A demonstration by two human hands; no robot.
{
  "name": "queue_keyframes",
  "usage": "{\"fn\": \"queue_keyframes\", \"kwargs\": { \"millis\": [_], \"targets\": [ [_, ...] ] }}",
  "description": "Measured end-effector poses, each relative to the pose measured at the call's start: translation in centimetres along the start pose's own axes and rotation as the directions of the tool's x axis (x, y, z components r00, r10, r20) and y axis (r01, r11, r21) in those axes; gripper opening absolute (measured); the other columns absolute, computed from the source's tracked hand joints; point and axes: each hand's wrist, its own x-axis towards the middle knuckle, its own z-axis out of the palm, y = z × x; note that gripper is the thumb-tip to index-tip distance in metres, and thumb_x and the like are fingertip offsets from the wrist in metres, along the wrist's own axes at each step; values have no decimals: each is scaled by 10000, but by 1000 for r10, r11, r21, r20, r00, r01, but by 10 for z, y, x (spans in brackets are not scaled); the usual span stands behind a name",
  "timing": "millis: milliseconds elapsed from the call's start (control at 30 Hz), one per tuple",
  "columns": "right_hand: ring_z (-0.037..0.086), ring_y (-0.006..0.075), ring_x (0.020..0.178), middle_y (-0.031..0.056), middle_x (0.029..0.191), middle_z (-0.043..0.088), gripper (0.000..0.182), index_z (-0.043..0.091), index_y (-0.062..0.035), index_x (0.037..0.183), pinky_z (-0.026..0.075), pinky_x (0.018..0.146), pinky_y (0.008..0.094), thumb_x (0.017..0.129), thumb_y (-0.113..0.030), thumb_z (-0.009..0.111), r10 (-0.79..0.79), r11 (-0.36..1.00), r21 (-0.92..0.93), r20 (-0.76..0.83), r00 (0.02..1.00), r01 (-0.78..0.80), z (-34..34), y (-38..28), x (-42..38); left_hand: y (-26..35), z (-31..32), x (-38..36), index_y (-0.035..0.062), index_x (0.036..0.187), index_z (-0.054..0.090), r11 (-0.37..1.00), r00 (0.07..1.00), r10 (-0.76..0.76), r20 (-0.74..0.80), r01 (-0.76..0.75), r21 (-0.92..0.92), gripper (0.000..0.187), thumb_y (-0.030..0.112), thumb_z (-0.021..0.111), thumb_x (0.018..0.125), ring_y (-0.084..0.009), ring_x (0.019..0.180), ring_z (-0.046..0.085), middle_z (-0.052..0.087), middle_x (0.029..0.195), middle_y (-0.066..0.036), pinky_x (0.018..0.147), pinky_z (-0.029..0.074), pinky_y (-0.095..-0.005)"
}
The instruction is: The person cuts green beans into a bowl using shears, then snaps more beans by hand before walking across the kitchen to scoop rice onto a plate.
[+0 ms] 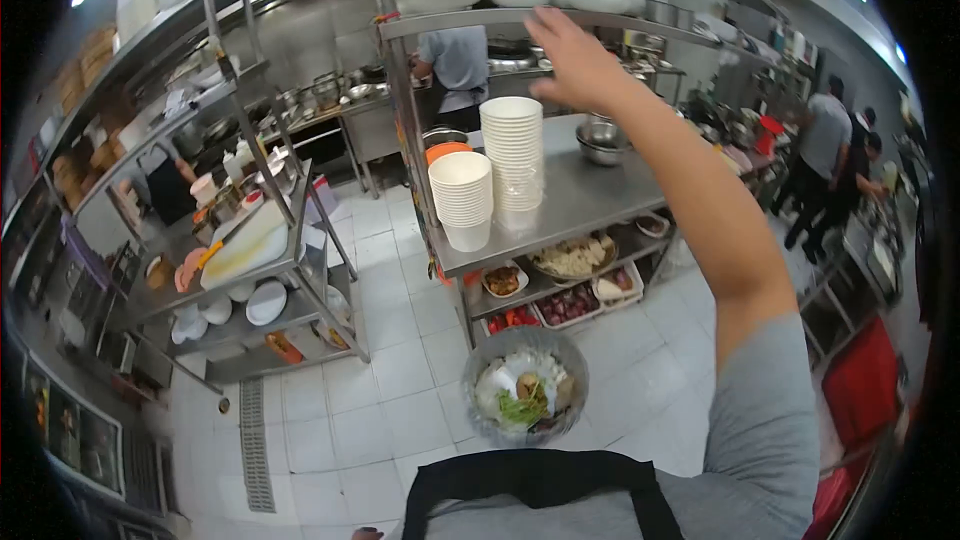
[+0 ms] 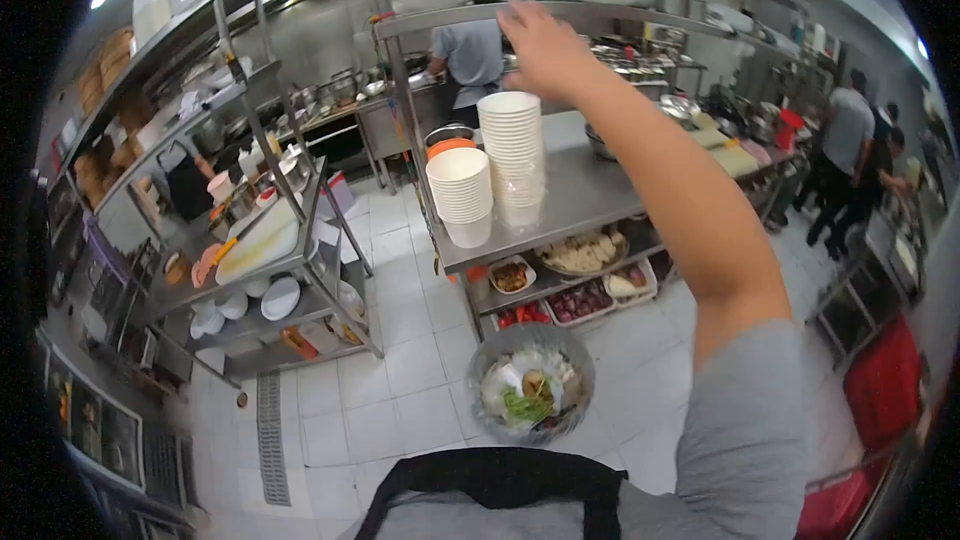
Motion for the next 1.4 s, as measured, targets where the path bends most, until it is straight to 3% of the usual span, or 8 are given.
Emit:
{"fn": "queue_keyframes", "kwargs": {
  "millis": [233, 267, 400, 533, 667, 767, 1100, 1400],
  "targets": [
    [259, 347, 1316, 212, 1416, 266, 809, 302, -18, 1360, 287, 1066, 399, 730, -339, 695, -49, 994, -100, -56, 997, 43, 88, 68, 205, 131, 47, -50, 82, 1135, 582, 904, 930, 79, -360, -219, -368, 433, 172, 712, 732, -189, 712, 610, 648, 789, -75, 627, 492, -322],
    [324, 339, 1286, 218, 1369, 354, 795, 304, -13, 1359, 293, 1055, 389, 763, -412, 646, -187, 979, -139, -328, 926, 148, 153, 121, 261, 120, 62, -22, 69, 1134, 586, 843, 910, 114, -399, -301, -446, 431, 160, 706, 731, -190, 726, 611, 653, 799, -75, 672, 495, -315],
    [329, 363, 1265, 275, 1348, 339, 757, 338, 46, 1311, 279, 1062, 367, 761, -369, 652, 26, 963, 263, -307, 951, 59, 144, 123, 303, 181, 137, -72, 27, 1136, 568, 706, 782, -165, -601, -332, -625, 392, 122, 626, 760, -139, 678, 574, 631, 816, -84, 578, 462, -269],
    [257, 342, 1311, 227, 1397, 285, 776, 299, -12, 1362, 230, 1082, 375, 781, -416, 618, -28, 911, 387, -290, 957, 143, 171, 148, 368, 249, 268, -145, 70, 1128, 575, 809, 771, -446, -455, 129, -574, 404, 184, 668, 751, -187, 682, 614, 647, 831, -83, 617, 494, -290],
    [453, 331, 1183, 215, 1239, 499, 662, 411, -12, 1298, 343, 997, 371, 810, -432, 566, -169, 892, 372, -248, 954, 255, 207, 170, 434, 236, 440, -164, 88, 1139, 558, 587, 845, -522, 122, 458, -668, 434, 247, 679, 754, -206, 692, 633, 650, 842, -92, 579, 505, -332],
    [566, 307, 1040, 191, 1117, 596, 530, 552, -25, 1179, 409, 905, 364, 819, -414, 540, -285, 900, 341, -12, 958, 272, 198, 178, 452, 256, 515, -199, 92, 1147, 551, 330, 771, -617, 155, 433, -838, 445, 265, 681, 759, -207, 719, 638, 651, 865, -96, 573, 506, -352],
    [565, 314, 993, 188, 1091, 601, 486, 586, -2, 1120, 420, 910, 379, 814, -378, 620, -10, 714, 623, -449, 894, 320, 146, 186, 406, 334, 542, -252, 100, 1245, 457, 33, 708, -702, 75, 137, -990, 570, 288, 690, 760, -246, 865, 622, 627, 990, -90, 649, 504, -387],
    [562, 377, 981, 230, 1039, 609, 535, 614, 52, 1017, 420, 872, 413, 754, -411, 671, -10, 840, 388, -688, 726, 379, 124, 212, 378, 306, 525, -245, 115, 1237, 491, 170, 735, -674, 76, 255, -952, 617, 371, 711, 720, -224, 848, 617, 636, 906, -125, 666, 510, -400]
  ]
}}
